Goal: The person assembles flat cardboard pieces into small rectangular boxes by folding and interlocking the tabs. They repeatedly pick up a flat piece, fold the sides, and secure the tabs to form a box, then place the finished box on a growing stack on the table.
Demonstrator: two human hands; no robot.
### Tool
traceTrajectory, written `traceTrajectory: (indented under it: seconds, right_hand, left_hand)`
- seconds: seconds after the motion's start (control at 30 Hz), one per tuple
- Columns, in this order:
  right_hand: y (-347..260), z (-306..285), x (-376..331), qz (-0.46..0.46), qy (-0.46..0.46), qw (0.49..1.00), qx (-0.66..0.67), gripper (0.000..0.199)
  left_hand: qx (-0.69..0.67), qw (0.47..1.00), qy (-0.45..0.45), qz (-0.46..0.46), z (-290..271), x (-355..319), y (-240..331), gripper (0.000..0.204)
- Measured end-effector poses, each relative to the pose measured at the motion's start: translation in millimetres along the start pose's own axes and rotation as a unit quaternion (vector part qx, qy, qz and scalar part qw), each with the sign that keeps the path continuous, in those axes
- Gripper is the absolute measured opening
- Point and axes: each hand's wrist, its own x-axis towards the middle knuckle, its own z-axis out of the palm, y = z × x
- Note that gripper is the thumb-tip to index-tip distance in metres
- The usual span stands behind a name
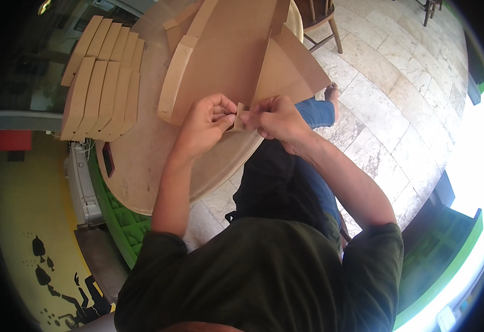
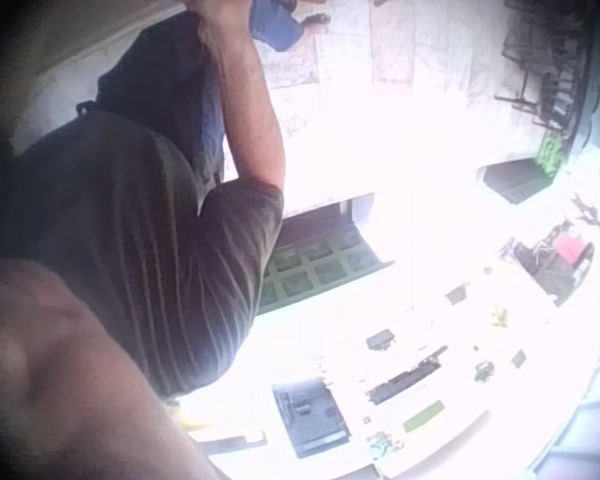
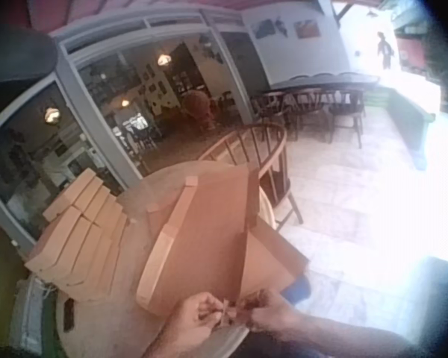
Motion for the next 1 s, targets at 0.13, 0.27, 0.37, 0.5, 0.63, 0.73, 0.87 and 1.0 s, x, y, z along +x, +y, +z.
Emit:
traceTrajectory:
  seconds: [0.13, 0.27, 0.37, 0.5, 0.63, 0.73, 0.87, 1.0]
  right_hand:
    - [2, 2, 0, 0.009, -0.006, 1.000, -0.010, 0.024]
    - [-3, -3, -3, -0.024, -0.022, 0.999, -0.018, 0.024]
    - [-4, -4, -8, -0.018, -0.003, 1.000, -0.023, 0.017]
    - [0, -4, -5, -0.016, 0.009, 1.000, -0.012, 0.014]
    - [4, -2, -2, -0.032, 0.014, 0.999, -0.009, 0.018]
    - [3, 1, -4, -0.040, 0.012, 0.999, -0.010, 0.018]
    - [-2, 2, -9, -0.031, -0.004, 0.999, -0.025, 0.024]
    - [-3, -1, -14, 0.006, 0.017, 0.999, -0.033, 0.031]
  left_hand:
    - [-0.009, 1.000, -0.028, -0.001, 2, 3, 6, 0.013]
    - [-0.005, 0.998, -0.058, -0.026, -5, 13, 9, 0.013]
    - [0.073, 0.994, -0.087, -0.008, -9, 20, 8, 0.012]
    - [0.089, 0.988, -0.115, -0.041, -13, 30, 8, 0.011]
    - [0.022, 0.989, -0.131, -0.068, -13, 35, 8, 0.009]
    - [-0.019, 0.987, -0.136, -0.082, -9, 32, 7, 0.006]
    - [-0.063, 0.982, -0.160, -0.074, -12, 33, 6, 0.001]
    - [-0.082, 0.964, -0.234, -0.093, -22, 44, 2, 0.002]
